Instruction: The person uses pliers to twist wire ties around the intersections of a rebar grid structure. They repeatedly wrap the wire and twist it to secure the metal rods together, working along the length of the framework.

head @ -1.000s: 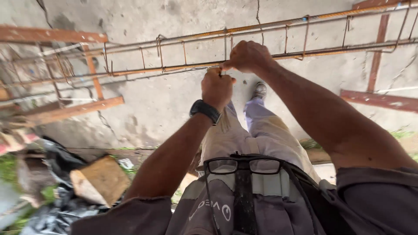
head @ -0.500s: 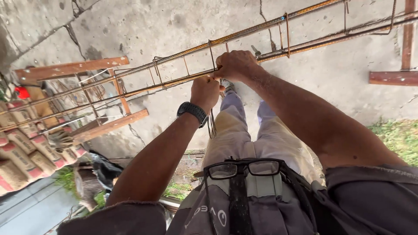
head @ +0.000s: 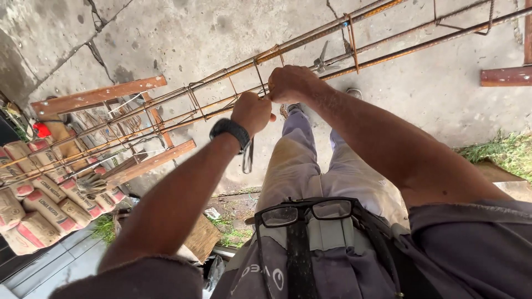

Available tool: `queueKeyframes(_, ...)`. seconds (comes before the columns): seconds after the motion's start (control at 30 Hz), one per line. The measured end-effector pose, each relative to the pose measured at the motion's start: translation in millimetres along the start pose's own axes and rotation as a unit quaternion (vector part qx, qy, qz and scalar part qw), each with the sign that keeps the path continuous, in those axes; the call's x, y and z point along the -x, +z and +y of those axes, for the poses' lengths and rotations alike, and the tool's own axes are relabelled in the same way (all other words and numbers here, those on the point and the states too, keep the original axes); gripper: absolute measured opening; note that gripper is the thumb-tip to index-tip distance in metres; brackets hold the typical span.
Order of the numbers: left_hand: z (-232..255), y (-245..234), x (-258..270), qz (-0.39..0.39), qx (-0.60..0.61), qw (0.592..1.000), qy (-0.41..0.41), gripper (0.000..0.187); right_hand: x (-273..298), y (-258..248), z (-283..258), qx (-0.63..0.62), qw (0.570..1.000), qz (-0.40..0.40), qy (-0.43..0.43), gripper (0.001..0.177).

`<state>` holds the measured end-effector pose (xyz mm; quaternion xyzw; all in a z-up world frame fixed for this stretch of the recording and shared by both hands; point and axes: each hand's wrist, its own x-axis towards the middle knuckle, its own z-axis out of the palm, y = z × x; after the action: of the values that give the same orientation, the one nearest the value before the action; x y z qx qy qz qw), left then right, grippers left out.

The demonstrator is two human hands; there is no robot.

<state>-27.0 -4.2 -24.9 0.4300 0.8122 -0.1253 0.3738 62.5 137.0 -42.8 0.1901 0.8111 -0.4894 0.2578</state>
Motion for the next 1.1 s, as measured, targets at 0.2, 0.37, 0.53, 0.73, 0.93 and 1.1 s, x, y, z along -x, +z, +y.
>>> queueKeyframes(0.2, -141.5, 107.7, -106.9, -0.116, 0.098, 0.979, 0.135, 0.019, 9.5, -3.9, -8.6, 0.039, 0.999, 0.028, -0.002, 0.037)
queueKeyframes(0.37, -98.0, 74.3, -61.7, -0.053, 0.577, 0.803, -0.140, 0.021, 10.4, -15.3, -15.1, 0.054, 0.996, 0.067, -0.011, 0.037)
queueKeyframes(0.53, -40.2, 4.1, -6.2, -0.131, 0.679, 0.706, -0.154, 0.017, 0.8, -6.9, -6.8, 0.000, 0.999, 0.044, -0.026, 0.035)
queueKeyframes(0.73, -12.5, -7.6, 28.3, -0.105, 0.740, 0.635, -0.194, 0.012, 8.9, -17.4, -18.7, -0.012, 0.999, 0.043, 0.010, 0.032)
queueKeyframes(0.93, -5.5, 1.3, 37.3, -0.042, 0.820, 0.553, -0.142, 0.020, 15.5, -33.0, -34.2, 0.007, 0.997, 0.016, 0.071, 0.032)
queueKeyframes(1.1, 6.2, -39.8, 44.4, -0.012, 0.720, 0.676, -0.153, 0.014, 43.4, 4.6, -3.4, 0.103, 0.943, 0.281, -0.145, 0.019)
